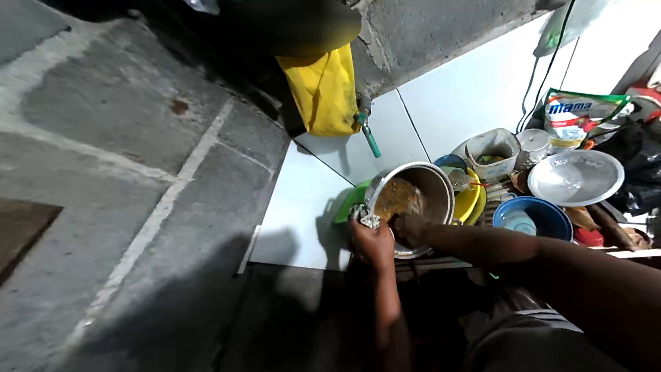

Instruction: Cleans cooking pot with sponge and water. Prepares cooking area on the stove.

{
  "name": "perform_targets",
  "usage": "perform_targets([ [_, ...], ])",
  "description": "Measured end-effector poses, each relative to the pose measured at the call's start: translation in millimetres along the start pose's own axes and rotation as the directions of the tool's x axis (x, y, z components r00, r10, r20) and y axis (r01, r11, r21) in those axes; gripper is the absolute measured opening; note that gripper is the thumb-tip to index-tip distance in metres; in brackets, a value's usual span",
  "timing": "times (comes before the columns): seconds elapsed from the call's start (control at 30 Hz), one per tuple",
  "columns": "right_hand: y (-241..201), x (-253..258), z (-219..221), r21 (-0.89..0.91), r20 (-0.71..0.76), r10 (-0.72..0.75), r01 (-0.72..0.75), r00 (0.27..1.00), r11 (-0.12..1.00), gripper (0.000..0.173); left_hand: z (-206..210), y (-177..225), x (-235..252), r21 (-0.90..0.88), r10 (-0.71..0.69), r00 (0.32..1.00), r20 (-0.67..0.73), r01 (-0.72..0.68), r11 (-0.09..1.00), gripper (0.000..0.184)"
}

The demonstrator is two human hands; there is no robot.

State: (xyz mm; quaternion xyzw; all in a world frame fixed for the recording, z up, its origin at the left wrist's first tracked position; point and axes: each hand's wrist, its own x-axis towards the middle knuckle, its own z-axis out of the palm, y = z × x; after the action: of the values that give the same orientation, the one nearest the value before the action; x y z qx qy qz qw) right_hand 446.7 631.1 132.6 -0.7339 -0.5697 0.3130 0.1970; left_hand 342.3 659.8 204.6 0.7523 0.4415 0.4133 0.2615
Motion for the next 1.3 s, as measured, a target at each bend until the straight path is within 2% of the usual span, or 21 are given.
perform_targets([
  [0.1, 9, -11, -2, -0.052, 0.077, -0.028, 0.032, 0.997, 0.998, 0.039, -5, -6, -1, 0.089, -0.056, 0.997, 0.047, 0.052, 0.995, 0.067],
  [0.17, 26, -7, -8, -0.073, -0.056, 0.134, -0.138, 0.989, 0.988, 0.042, -11, -5, -2, 0.199, -0.113, 0.986, 0.118, 0.088, 0.976, 0.066],
  [0.2, 37, 4, -11, -0.123, -0.143, 0.127, -0.145, 0.982, 0.982, 0.041, -12, -5, -2, 0.246, -0.144, 0.976, 0.161, 0.102, 0.964, 0.066],
  [0.27, 44, 21, -37, -0.41, -0.122, -0.066, 0.01, 0.99, 0.912, 0.041, -11, -8, 1, 0.257, -0.186, 0.96, 0.209, 0.129, 0.958, 0.066],
  [0.33, 48, 29, -48, -0.512, -0.14, -0.221, 0.121, 0.965, 0.851, 0.04, -13, -14, 6, 0.16, -0.184, 0.962, 0.199, 0.154, 0.975, 0.066],
  [0.43, 43, 13, -24, -0.265, -0.151, 0.011, -0.051, 0.988, 0.963, 0.043, -17, -17, 9, -0.004, -0.142, 0.976, 0.167, 0.144, 0.99, 0.069],
  [0.5, 29, -5, 3, -0.111, -0.009, 0.126, -0.126, 0.992, 0.986, 0.042, -14, -16, 8, -0.035, -0.13, 0.978, 0.161, 0.137, 0.99, 0.069],
  [0.57, 9, -14, 26, 0.012, 0.091, 0.002, -0.003, 0.996, 1.0, 0.039, -7, -18, 2, -0.033, -0.135, 0.976, 0.172, 0.143, 0.989, 0.071],
  [0.6, 1, -11, 31, 0.166, 0.106, -0.048, 0.03, 0.993, 0.986, 0.04, -3, -20, -2, -0.042, -0.142, 0.973, 0.181, 0.152, 0.987, 0.074],
  [0.67, -12, -3, 31, 0.59, 0.005, -0.012, 0.006, 1.0, 0.808, 0.045, 2, -25, -11, -0.079, -0.165, 0.972, 0.17, 0.18, 0.981, 0.076],
  [0.73, -27, 11, 17, 0.937, -0.091, 0.183, 0.022, 0.979, 0.348, 0.04, -1, -28, -18, -0.151, -0.223, 0.964, 0.147, 0.245, 0.958, 0.072],
  [0.8, -36, 23, -6, 0.977, -0.095, 0.389, 0.16, 0.916, -0.139, 0.03, -6, -26, -28, -0.221, -0.289, 0.948, 0.134, 0.313, 0.924, 0.067],
  [0.87, -41, 33, -24, 0.857, -0.078, 0.576, 0.349, 0.814, -0.378, 0.033, -5, -22, -38, -0.278, -0.308, 0.943, 0.125, 0.332, 0.902, 0.062],
  [0.9, -44, 39, -22, 0.813, -0.068, 0.64, 0.414, 0.765, -0.409, 0.04, -3, -21, -42, -0.301, -0.307, 0.943, 0.129, 0.332, 0.894, 0.061],
  [0.97, -48, 37, -15, 0.88, -0.15, 0.618, 0.389, 0.772, -0.273, 0.049, 2, -21, -45, -0.343, -0.306, 0.943, 0.13, 0.332, 0.879, 0.061],
  [1.0, -49, 32, -9, 0.947, -0.197, 0.541, 0.302, 0.818, -0.113, 0.048, 1, -20, -43, -0.354, -0.314, 0.941, 0.124, 0.338, 0.872, 0.06],
  [1.07, -44, 14, -10, 0.988, -0.09, 0.288, 0.05, 0.953, 0.145, 0.05, -3, -19, -37, -0.365, -0.326, 0.941, 0.092, 0.336, 0.868, 0.055],
  [1.1, -43, 10, -14, 0.989, -0.034, 0.24, -0.001, 0.97, 0.146, 0.045, -6, -20, -36, -0.37, -0.326, 0.942, 0.081, 0.332, 0.868, 0.054],
  [1.17, -43, 14, -26, 0.993, -0.075, 0.347, 0.102, 0.935, -0.059, 0.036, -6, -20, -40, -0.374, -0.336, 0.938, 0.08, 0.341, 0.862, 0.053],
  [1.23, -41, 22, -38, 0.938, -0.063, 0.576, 0.245, 0.815, -0.245, 0.041, -1, -18, -50, -0.366, -0.356, 0.928, 0.106, 0.369, 0.854, 0.051],
  [1.3, -42, 28, -37, 0.887, -0.059, 0.672, 0.348, 0.738, -0.304, 0.054, 8, -18, -56, -0.359, -0.354, 0.929, 0.11, 0.369, 0.857, 0.049],
])
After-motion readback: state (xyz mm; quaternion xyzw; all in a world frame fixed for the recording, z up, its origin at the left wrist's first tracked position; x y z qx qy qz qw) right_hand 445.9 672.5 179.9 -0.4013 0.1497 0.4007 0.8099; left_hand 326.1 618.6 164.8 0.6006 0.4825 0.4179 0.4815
